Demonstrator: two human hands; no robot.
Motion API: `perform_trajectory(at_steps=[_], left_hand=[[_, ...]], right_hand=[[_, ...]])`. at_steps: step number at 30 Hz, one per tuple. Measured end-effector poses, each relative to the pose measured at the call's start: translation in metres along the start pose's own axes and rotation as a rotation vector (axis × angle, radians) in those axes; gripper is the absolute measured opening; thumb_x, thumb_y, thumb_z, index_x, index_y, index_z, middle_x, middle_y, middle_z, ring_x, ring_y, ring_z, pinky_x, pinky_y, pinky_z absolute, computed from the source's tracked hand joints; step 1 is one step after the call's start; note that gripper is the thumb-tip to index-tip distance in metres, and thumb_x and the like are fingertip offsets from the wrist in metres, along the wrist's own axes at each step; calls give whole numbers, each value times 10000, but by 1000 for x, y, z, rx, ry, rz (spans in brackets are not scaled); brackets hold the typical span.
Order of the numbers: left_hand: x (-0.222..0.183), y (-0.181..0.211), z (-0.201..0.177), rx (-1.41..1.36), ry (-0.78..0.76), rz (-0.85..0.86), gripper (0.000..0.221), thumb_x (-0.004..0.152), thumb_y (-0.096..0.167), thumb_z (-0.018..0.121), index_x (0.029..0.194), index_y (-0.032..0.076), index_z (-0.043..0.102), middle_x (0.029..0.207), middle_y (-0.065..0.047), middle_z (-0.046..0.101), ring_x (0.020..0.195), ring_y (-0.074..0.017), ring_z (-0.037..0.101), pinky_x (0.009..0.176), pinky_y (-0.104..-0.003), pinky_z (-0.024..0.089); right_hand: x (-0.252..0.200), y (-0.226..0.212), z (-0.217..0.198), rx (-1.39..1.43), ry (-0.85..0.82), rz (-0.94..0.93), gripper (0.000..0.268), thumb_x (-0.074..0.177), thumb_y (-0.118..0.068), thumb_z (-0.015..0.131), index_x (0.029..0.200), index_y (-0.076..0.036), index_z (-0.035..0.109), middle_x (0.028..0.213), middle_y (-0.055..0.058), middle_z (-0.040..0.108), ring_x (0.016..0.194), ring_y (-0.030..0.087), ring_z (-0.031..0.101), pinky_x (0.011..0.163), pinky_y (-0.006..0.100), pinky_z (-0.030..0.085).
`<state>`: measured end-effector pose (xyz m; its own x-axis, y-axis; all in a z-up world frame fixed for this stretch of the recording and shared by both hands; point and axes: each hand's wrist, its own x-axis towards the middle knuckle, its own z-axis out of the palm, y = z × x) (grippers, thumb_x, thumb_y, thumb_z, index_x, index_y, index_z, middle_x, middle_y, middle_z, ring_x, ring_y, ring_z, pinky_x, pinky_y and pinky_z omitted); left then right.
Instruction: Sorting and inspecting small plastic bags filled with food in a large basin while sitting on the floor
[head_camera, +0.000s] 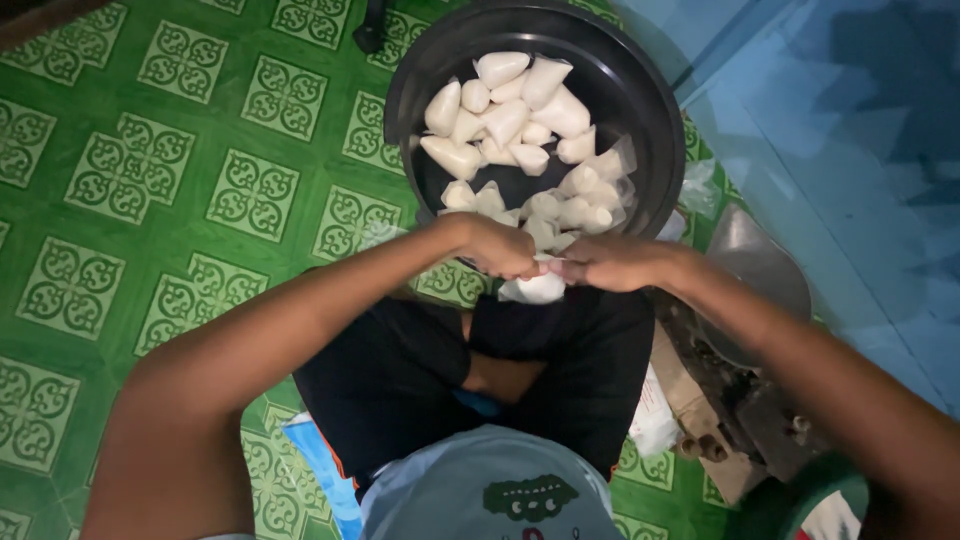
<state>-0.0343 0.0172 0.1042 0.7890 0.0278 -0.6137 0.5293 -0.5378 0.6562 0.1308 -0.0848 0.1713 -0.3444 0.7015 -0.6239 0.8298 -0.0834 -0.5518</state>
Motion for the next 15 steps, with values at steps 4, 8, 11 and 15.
perform_trajectory(at_steps=[4, 8, 11, 15], left_hand=[[19, -12, 2, -376, -202, -43, 206, 818, 255, 608, 667, 115, 591, 535, -26, 525, 398, -135, 461, 311, -229, 335], [40, -24, 21, -369, -203, -41, 287, 847, 309, 552, 883, 51, 672, 615, -45, 549, 428, -123, 481, 282, -209, 347], [99, -77, 16, -672, -750, -26, 314, 917, 323, 451, 1141, 138, 572, 754, 13, 504, 570, -102, 489, 480, -181, 432], [113, -74, 23, -816, -1054, -79, 235, 958, 249, 469, 1154, 165, 568, 755, 58, 466, 584, -105, 465, 594, -283, 502]], right_hand=[[-1, 5, 9, -19, -97, 13, 469, 985, -434, 413, 873, -64, 679, 789, 182, 702, 841, 347, 674, 750, 450, 526], [-1, -12, 9, -170, -122, 163, 503, 940, -458, 464, 831, -48, 735, 787, 169, 733, 842, 349, 695, 746, 445, 540], [11, 0, 17, -180, -175, 298, 627, 963, -569, 330, 787, -164, 776, 804, 50, 764, 779, 236, 717, 709, 366, 552], [15, 9, 11, -117, -201, 297, 656, 994, -537, 310, 762, -122, 761, 736, 41, 751, 674, 218, 685, 622, 351, 537]])
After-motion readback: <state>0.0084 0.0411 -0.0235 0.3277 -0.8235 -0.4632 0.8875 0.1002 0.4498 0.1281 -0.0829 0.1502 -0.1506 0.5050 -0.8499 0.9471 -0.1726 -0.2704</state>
